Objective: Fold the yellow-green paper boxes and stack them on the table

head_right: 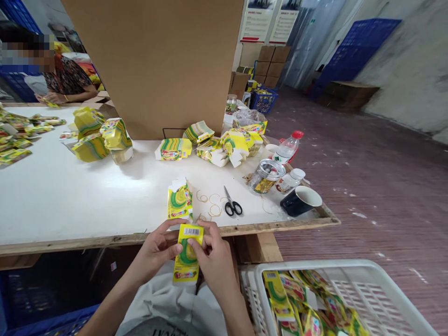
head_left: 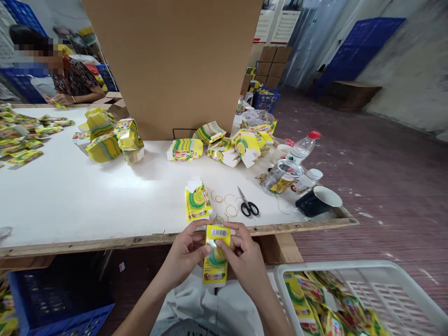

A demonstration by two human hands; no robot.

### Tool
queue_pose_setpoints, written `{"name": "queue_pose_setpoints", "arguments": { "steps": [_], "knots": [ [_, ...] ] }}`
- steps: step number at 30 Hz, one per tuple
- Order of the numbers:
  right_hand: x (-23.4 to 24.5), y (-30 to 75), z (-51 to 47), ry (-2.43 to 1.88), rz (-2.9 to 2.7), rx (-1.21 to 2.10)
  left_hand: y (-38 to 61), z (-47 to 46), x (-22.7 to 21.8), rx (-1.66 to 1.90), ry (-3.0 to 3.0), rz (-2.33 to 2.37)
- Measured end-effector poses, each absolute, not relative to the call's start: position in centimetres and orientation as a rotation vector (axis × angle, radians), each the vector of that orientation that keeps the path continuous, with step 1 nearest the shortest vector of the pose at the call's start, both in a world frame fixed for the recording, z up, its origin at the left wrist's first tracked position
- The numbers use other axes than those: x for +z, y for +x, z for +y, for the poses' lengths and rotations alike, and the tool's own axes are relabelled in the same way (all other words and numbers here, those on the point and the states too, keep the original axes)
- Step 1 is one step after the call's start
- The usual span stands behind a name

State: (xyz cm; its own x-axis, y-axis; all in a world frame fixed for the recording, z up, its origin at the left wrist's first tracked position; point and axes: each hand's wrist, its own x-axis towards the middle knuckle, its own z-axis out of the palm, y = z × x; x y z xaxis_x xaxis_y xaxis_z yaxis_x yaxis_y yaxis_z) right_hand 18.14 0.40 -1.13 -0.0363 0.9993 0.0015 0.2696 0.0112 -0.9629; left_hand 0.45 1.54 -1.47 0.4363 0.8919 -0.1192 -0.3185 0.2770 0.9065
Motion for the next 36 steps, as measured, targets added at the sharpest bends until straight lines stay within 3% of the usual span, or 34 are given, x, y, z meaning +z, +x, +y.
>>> {"name": "queue_pose_setpoints", "arguments": {
  "steps": [11, 16, 18, 23, 29, 36],
  "knots": [
    [-1.1, 20.8, -0.4, -1.27, -1.26, 0.975, 2.7, 0.7, -1.5, 0.957, 1.149, 0.749],
    [1.5, 28.4, -3.0, -1.782, -1.509, 0.243, 0.9, 3.2, -2.7, 1.051, 1.735, 1.204],
    [1.8, 29.5, -3.3, -1.863, -1.509, 0.129, 0.1, 4.4, -3.7, 0.998, 1.877, 1.376],
    [-1.5, 23.2, 1.0, -1.635, -1.356, 0.721, 0.2, 4.7, -5.3, 0.839, 2.046, 1.336],
    [-6.0, 16.0, 7.5, -1.539, -1.275, 0.82, -0.1, 4.1, -5.1, 0.849, 2.071, 1.267],
    [-6.2, 15.9, 7.6, -1.445, -1.221, 0.936, -0.7, 3.9, -5.6, 1.118, 1.991, 1.362]
  ]
}}
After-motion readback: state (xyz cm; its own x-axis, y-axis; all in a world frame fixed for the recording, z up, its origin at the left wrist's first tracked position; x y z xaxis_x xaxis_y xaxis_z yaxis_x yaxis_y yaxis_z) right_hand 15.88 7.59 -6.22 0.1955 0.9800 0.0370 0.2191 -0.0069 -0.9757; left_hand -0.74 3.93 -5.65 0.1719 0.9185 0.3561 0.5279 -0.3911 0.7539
